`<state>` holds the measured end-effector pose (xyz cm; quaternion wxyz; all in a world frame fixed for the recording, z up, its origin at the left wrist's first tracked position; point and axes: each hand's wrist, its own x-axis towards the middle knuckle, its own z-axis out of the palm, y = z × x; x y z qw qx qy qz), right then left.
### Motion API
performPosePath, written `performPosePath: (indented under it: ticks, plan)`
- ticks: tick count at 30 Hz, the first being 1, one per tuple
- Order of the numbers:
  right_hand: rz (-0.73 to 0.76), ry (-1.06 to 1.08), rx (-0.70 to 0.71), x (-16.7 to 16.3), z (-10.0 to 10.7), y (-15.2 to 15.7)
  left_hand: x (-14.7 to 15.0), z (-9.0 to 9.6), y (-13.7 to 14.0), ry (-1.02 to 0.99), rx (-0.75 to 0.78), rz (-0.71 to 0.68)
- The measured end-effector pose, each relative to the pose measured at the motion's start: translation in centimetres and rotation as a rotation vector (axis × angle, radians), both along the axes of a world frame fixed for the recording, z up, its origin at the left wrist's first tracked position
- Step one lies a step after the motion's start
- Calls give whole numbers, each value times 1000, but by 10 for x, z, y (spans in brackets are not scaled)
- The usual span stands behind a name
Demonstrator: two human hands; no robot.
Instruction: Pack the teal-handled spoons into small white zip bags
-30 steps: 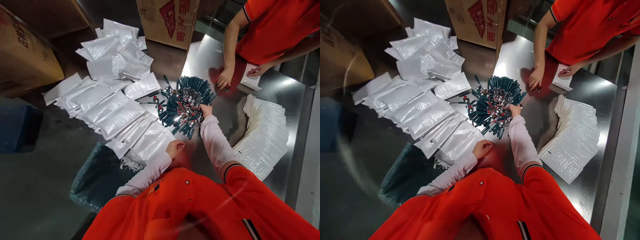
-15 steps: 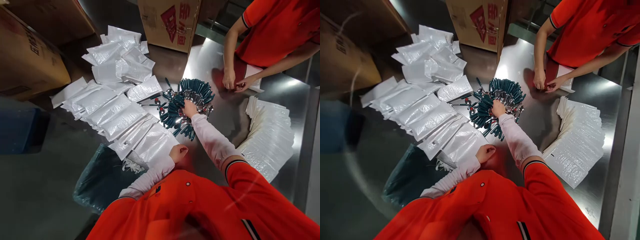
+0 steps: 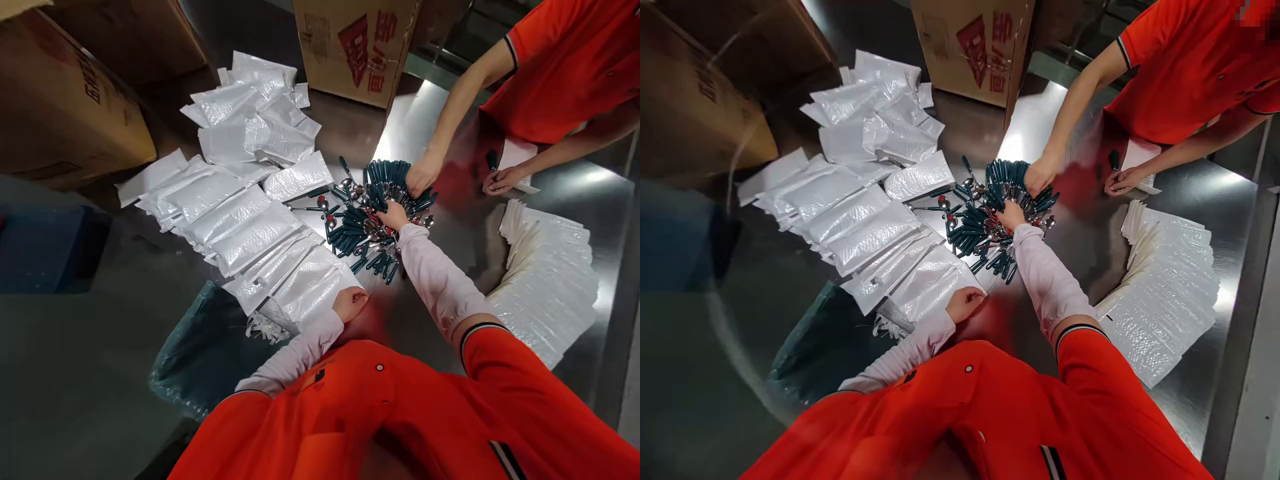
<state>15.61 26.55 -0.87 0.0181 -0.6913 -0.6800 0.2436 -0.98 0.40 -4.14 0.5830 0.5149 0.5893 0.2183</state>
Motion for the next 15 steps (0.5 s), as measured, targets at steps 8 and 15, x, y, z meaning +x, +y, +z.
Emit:
performPosePath:
  ticks: [8, 15]
  plan:
    - [-105, 412, 266, 38, 49, -26, 2, 13, 39, -106, 150, 170]
    - [-150, 581, 251, 23, 76, -125, 38, 53, 106, -211, 574, -7]
